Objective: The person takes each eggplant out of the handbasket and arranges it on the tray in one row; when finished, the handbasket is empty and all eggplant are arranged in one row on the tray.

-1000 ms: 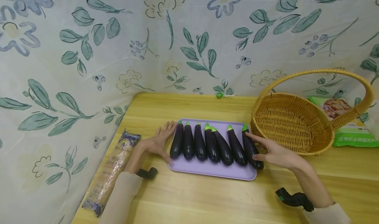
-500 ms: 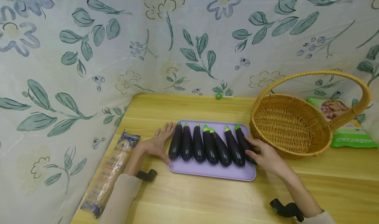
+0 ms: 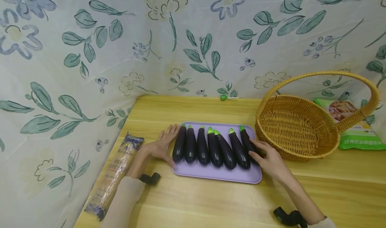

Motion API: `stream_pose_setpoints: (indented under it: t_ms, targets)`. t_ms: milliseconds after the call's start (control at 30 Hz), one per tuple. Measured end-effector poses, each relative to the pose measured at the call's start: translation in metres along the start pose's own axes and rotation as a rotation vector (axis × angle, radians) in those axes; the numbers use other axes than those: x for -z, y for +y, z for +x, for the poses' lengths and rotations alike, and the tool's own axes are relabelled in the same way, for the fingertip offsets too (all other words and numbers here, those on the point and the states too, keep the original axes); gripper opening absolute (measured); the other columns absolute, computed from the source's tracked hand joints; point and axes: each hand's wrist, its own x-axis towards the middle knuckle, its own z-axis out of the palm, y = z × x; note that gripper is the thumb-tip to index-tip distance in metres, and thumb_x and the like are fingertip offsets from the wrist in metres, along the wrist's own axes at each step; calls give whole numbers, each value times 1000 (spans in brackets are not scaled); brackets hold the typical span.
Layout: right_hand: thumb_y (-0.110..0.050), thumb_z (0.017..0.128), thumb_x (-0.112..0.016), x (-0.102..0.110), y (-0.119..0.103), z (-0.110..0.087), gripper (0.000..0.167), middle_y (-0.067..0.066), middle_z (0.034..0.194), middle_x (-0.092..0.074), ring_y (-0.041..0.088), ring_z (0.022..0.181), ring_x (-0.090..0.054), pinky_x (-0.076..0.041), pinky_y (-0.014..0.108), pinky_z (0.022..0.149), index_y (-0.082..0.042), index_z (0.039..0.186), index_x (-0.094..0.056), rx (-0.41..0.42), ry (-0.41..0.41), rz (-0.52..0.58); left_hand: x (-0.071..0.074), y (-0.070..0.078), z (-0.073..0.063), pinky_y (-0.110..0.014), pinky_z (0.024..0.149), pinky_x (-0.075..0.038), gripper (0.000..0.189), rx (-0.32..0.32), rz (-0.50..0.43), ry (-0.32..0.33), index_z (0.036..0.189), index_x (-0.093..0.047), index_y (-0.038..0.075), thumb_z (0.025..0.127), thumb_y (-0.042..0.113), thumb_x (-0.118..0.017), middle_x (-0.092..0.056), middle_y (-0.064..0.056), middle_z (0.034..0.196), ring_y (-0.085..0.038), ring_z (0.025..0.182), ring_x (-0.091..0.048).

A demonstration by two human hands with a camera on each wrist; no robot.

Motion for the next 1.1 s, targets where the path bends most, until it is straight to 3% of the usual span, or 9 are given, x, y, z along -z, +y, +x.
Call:
stream_pose_setpoints:
  t_ms: [167,433,1100]
  targets:
    - [-25,106,-60,-2,-2,2,56,28,154,-46,56,140,-42,-42,72,108,-6,156,-45,11,26,0,2,-1,-1,-63,127,15,160,8,11,5,165,13,8,58,46,-100,24,-19,171,-39,159,23]
    - [-20,106,-59,-3,-5,5,55,31,156,-43,56,144,-37,-34,74,114,-4,156,-44,11,20,-1,2,0,-4,-62,127,15,157,27,16,-4,165,13,10,60,47,-98,25,-18,171,-38,159,24]
    - [-27,109,-53,4,-6,16,59,32,164,-29,59,149,-25,-26,77,116,-7,161,-35,-32,-30,4,8,5,5,-63,127,14,159,16,19,7,165,12,8,59,49,-98,21,-21,171,-40,159,21]
